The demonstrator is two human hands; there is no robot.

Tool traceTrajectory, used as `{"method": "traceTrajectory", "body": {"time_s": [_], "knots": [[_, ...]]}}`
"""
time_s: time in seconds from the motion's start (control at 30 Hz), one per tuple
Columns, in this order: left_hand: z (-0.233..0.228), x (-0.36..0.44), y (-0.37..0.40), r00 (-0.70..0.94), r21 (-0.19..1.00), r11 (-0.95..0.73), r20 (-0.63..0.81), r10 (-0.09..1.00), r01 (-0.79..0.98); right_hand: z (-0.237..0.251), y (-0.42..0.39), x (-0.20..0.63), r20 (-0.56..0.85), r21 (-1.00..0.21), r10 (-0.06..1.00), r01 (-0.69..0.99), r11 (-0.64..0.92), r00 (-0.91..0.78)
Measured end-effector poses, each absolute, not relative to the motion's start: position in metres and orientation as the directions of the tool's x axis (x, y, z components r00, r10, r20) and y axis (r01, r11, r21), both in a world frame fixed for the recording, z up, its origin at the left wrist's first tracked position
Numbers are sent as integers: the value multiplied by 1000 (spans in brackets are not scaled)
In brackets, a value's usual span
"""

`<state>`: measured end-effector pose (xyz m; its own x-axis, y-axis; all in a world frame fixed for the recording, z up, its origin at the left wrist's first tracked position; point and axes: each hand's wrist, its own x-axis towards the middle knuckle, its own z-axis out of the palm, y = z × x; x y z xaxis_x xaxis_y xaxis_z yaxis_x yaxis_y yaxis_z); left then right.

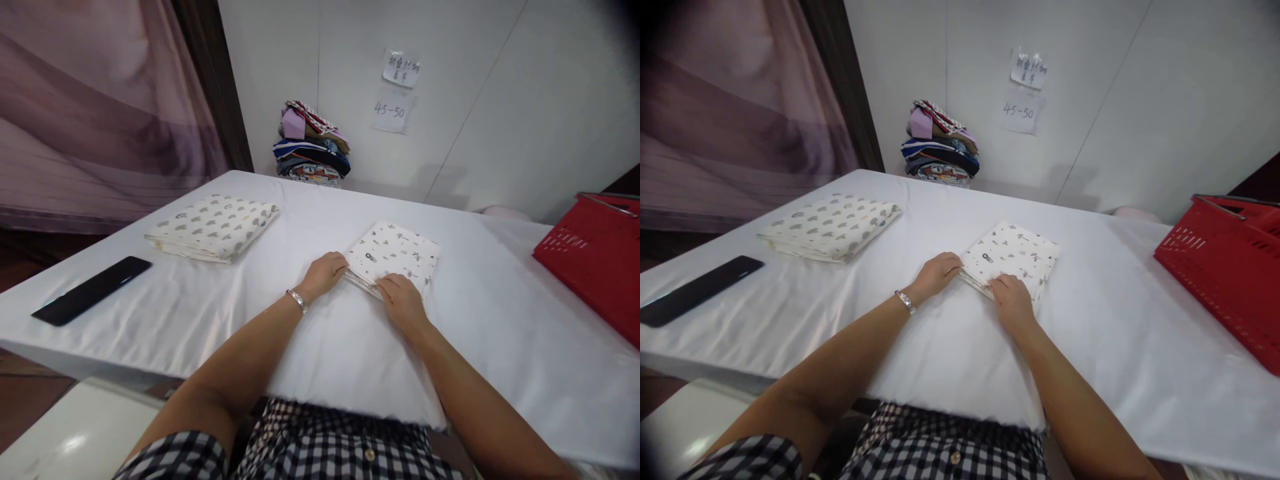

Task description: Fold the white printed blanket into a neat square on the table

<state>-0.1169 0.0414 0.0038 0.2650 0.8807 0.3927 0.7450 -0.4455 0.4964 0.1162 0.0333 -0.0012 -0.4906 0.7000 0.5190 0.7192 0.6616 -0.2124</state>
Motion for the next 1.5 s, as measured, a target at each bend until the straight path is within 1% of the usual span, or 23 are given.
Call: {"method": "traceTrajectory", "body": {"time_s": [0.1,0.23,0.33,0.6,0.83,0.97,1.03,1.17,1.27,1.37,1.5], "knots": [[3,-117,42,265,491,-443,391,881,750,-2,33,115,479,-216,707,710,670,-521],[3,-117,43,262,490,-429,373,890,759,-1,33,116,531,-262,711,709,655,-461],[3,-116,44,265,485,-423,362,894,765,0,34,117,577,-262,693,706,658,-431],[1,-114,46,256,450,-420,381,888,788,-2,36,115,550,-270,703,701,660,-450],[2,-113,44,205,499,-392,389,898,773,0,36,115,533,-276,701,686,673,-473],[2,-111,43,157,498,-353,393,906,792,1,35,115,546,-287,694,673,682,-470],[1,-110,42,158,485,-373,427,890,791,2,35,115,555,-293,688,664,688,-468],[-3,-108,41,210,458,-480,523,826,749,2,35,116,588,-271,653,644,715,-477],[-7,-106,41,294,384,-564,569,768,731,0,37,116,626,-234,608,625,744,-488],[-10,-105,42,379,295,-614,573,727,732,-3,39,117,638,-220,588,614,758,-497],[-11,-105,42,415,252,-599,522,746,760,-5,40,116,645,-227,581,602,766,-496]]}}
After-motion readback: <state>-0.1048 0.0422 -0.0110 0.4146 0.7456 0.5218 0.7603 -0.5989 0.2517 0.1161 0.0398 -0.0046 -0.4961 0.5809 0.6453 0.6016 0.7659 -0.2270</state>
